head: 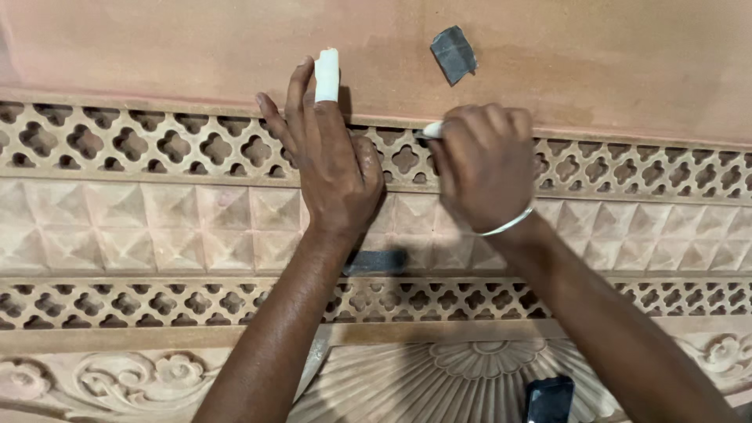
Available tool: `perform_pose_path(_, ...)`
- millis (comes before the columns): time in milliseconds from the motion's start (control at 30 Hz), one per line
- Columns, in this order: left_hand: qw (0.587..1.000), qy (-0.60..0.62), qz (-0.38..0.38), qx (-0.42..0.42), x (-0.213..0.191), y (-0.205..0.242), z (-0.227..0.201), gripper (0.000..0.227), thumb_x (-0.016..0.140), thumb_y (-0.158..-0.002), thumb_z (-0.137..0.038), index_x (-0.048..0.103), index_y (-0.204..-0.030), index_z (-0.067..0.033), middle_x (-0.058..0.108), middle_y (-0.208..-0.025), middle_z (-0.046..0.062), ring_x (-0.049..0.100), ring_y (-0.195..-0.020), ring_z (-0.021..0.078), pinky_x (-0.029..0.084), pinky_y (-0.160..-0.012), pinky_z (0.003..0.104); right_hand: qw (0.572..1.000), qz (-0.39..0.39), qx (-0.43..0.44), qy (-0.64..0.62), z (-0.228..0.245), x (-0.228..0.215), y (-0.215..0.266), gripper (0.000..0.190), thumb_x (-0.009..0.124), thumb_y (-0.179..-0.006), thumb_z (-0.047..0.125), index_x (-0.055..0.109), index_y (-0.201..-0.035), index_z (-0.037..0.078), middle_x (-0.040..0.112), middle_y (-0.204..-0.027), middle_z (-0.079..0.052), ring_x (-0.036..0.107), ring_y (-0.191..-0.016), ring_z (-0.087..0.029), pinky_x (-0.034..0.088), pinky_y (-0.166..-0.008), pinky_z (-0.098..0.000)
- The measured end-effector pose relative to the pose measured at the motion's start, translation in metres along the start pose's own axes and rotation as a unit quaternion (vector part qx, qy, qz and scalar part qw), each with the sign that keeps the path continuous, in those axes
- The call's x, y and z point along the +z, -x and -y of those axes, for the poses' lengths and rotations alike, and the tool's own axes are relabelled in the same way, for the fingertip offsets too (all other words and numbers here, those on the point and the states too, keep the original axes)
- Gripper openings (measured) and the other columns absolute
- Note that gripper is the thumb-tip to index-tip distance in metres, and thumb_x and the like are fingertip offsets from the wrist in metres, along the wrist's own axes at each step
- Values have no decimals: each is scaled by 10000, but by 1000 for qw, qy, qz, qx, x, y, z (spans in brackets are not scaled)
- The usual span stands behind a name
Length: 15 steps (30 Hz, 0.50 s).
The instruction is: The person sands a carved wooden panel using a sanding block and a smaller sanding piece. They work along the edges and into the detailed floral and geometric patterns, moving systematically across the surface.
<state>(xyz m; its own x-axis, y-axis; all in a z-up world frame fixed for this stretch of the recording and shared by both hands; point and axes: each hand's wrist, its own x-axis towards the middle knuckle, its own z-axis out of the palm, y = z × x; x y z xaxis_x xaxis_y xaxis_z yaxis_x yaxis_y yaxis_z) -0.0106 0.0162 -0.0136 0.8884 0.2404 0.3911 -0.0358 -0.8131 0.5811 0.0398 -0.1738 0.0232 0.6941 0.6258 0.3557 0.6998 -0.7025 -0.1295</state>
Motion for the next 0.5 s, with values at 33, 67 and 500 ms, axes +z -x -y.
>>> perform_pose_path(33,1000,6,-4,-3,2,0,1,567,534,-822,24,435,-1379,69,427,-1524,262,268,-1567,364,-42,-1304,695,999,5,26,-20,3,3,-1,129,706,-1046,163,655,-1004,52,684,-981,-122,586,-876,-246,426,-849,-428)
perform_pose_path(67,1000,12,-7,-5,3,1,1,581,537,-826,24,428,-1395,72,430,-1524,256,272,-1568,360,-41,-1312,690,998,11,51,-39,4,4,-1,125,705,-1048,157,654,-999,53,678,-973,-124,589,-886,-249,431,-857,-427)
perform_pose_path(500,979,-138,127,80,-51,-1,45,548,510,-1124,-297,418,-1559,23,356,-1660,243,283,-1579,378,84,-1306,592,998,54,21,-21,26,24,-20,74,696,-968,76,671,-1014,23,671,-959,-127,622,-892,-249,475,-852,-415)
